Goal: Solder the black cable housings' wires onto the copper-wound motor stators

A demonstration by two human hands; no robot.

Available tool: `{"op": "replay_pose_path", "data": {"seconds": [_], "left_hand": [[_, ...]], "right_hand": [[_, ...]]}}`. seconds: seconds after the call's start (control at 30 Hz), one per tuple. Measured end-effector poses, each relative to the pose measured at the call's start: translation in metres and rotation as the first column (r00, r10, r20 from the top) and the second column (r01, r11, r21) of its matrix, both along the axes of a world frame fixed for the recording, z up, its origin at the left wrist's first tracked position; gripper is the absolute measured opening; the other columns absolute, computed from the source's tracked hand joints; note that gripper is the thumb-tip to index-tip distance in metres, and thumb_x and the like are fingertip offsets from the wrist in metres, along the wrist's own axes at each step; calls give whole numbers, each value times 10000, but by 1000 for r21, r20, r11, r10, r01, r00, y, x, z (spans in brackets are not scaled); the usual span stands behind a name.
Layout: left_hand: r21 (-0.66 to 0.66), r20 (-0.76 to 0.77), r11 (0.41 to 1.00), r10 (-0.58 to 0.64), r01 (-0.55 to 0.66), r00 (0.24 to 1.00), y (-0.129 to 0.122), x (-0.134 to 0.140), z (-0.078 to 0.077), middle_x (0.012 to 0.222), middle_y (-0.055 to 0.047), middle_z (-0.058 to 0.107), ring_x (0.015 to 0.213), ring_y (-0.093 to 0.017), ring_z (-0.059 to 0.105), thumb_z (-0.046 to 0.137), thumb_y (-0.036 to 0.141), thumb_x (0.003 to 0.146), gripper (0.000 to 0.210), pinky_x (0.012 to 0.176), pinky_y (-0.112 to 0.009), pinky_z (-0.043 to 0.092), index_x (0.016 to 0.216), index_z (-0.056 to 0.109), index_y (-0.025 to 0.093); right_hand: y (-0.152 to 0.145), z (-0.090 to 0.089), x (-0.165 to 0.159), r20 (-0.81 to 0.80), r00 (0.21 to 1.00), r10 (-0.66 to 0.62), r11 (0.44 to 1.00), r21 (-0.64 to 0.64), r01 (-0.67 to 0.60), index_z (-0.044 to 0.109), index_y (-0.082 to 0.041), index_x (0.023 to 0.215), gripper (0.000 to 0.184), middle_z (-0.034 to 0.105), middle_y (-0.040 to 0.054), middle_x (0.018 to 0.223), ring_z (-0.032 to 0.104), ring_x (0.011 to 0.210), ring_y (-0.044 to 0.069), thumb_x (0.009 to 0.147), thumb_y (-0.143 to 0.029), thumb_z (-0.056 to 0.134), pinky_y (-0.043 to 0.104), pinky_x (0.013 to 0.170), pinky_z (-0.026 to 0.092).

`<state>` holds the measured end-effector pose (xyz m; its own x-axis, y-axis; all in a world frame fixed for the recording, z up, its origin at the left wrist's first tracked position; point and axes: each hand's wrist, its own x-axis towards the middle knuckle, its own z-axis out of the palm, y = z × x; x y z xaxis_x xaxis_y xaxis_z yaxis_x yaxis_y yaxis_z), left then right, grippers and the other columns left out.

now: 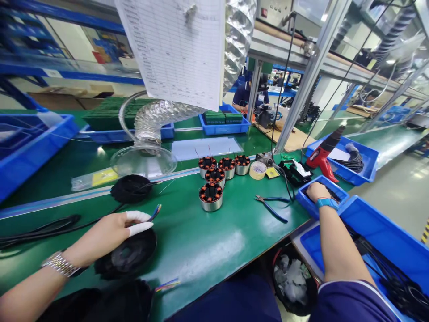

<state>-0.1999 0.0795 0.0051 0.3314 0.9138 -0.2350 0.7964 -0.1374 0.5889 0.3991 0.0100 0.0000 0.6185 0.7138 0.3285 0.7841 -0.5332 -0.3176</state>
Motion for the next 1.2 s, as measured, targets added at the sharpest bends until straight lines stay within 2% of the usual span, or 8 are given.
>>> {"op": "replay_pose_path", "data": {"seconds": [0.17,0.27,0.33,0.43,0.53,0.6,0.7,1.2], "left_hand": [[57,62,998,-45,41,997,-4,4,4,870,-36,704,827,-236,620,554,489,686,333,787,-301,441,775,690,199],[50,64,998,-37,34,997,-4,5,5,834,-36,705,774,-214,626,566,432,686,292,739,-285,445,791,693,191],[37,72,998,-47,45,996,-4,5,5,845,-39,706,780,-207,628,576,401,688,270,738,-276,443,798,696,187],[29,81,997,-78,76,994,-7,4,6,859,-43,707,801,-206,630,591,370,692,248,747,-268,439,812,702,185],[43,63,994,-100,98,993,-11,5,8,858,-49,709,800,-207,631,599,341,700,222,741,-265,437,809,705,180],[50,57,993,-105,103,993,-13,5,8,841,-50,710,781,-202,632,602,327,706,208,725,-261,436,805,706,176],[60,63,993,-105,102,992,-13,5,7,793,-42,709,741,-193,630,603,329,713,201,684,-252,435,800,706,181],[74,21,989,-131,129,991,-10,4,6,842,-30,713,764,-171,633,612,331,720,209,707,-229,437,836,701,181]], "right_hand": [[-9,41,-33,11,996,-88,991,-101,88,622,-142,668,63,619,183,712,569,698,200,709,-189,629,347,616,399],[-8,62,-95,-114,989,94,975,211,-68,627,-199,905,190,646,152,789,578,667,151,716,-188,611,310,612,422],[-5,69,-154,-299,853,428,871,387,-301,621,-215,990,247,650,126,784,602,649,136,749,-263,599,295,634,463],[3,65,-251,-455,538,709,704,490,-513,648,-196,883,227,666,90,781,628,643,160,694,-319,666,313,633,506],[21,49,-327,-530,241,813,522,480,-705,645,-187,846,192,674,60,802,629,697,171,736,-342,620,314,651,505],[35,39,-356,-536,164,828,445,450,-774,650,-182,818,176,669,41,779,606,679,155,756,-337,594,290,633,487],[48,30,-373,-533,126,837,384,407,-829,657,-179,783,165,665,21,754,579,656,134,763,-323,581,259,621,459],[57,28,-386,-471,152,869,340,346,-875,654,-164,792,133,677,22,783,602,706,127,776,-271,576,241,663,468]]}}
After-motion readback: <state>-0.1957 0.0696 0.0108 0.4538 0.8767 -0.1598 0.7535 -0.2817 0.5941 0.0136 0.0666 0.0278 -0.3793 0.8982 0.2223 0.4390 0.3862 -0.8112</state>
